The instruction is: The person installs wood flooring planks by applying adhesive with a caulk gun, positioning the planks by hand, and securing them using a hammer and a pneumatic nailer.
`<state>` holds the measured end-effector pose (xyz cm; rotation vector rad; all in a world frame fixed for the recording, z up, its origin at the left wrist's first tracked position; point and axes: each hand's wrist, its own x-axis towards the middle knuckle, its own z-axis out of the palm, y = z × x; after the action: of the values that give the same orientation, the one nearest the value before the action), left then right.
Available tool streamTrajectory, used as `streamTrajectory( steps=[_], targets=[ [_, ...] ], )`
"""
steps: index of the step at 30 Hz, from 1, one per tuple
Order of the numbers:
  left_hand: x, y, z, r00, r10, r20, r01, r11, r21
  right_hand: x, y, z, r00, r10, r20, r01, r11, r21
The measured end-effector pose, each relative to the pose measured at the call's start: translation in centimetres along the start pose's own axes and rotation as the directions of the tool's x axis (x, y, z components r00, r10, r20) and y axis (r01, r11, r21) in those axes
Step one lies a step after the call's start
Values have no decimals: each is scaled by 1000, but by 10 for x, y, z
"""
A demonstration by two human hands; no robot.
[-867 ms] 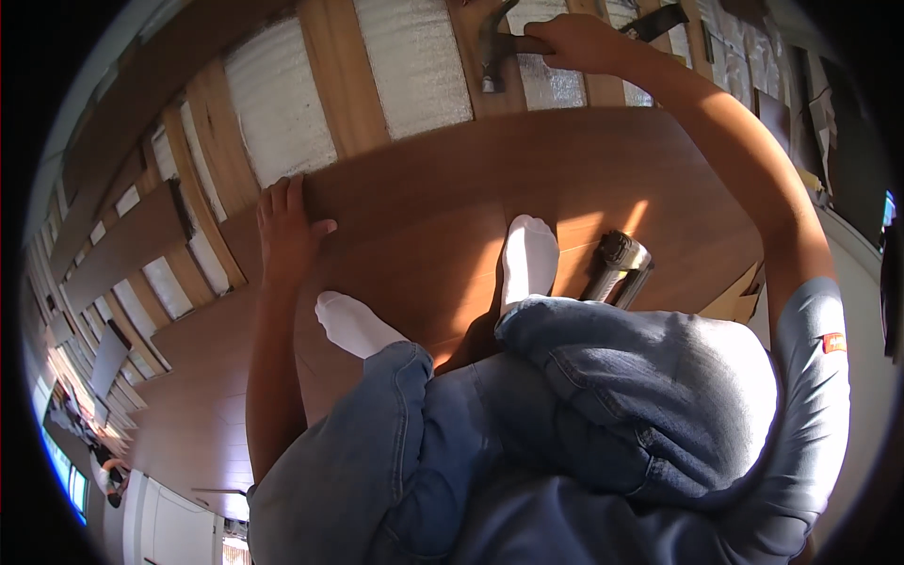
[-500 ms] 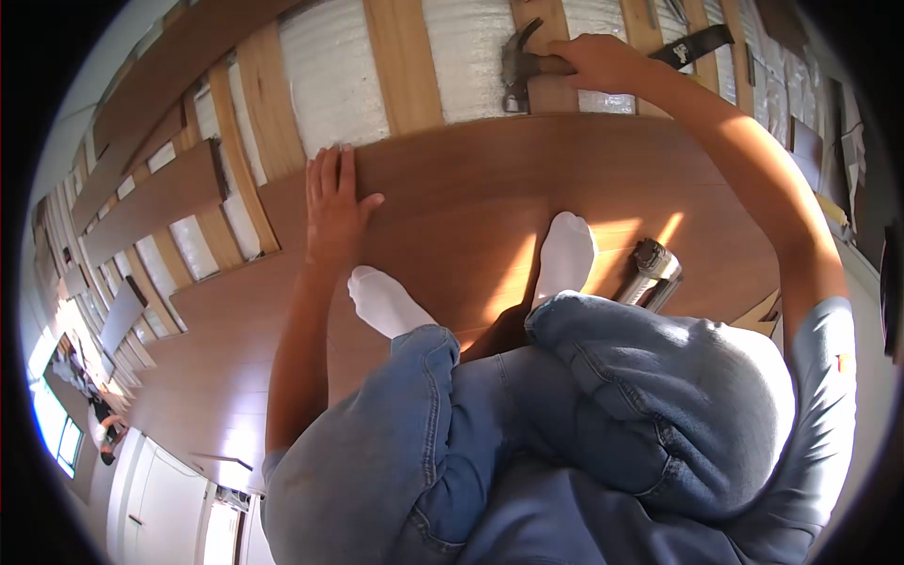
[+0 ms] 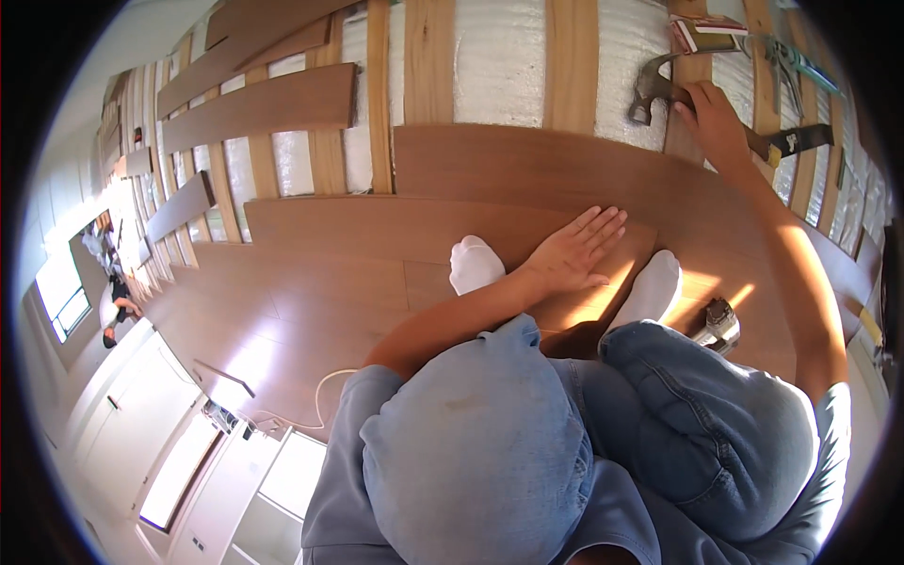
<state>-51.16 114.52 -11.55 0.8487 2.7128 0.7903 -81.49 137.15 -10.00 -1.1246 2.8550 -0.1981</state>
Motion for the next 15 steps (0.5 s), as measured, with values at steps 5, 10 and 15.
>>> streamTrajectory(
  steps=[5,10,15],
  targets=[
    [-2,3,-6,991,23,133,-21,1000,-19,-79,-78,10,981,-160,-114,182,959,220],
    [-3,8,-16,982,75,172,-57,993,-105,-139,-71,21,989,-135,-61,147,952,268],
    [-20,-16,-35,980,-52,194,50,999,16,-194,18,8,981,194,-10,-192,974,123]
  ],
)
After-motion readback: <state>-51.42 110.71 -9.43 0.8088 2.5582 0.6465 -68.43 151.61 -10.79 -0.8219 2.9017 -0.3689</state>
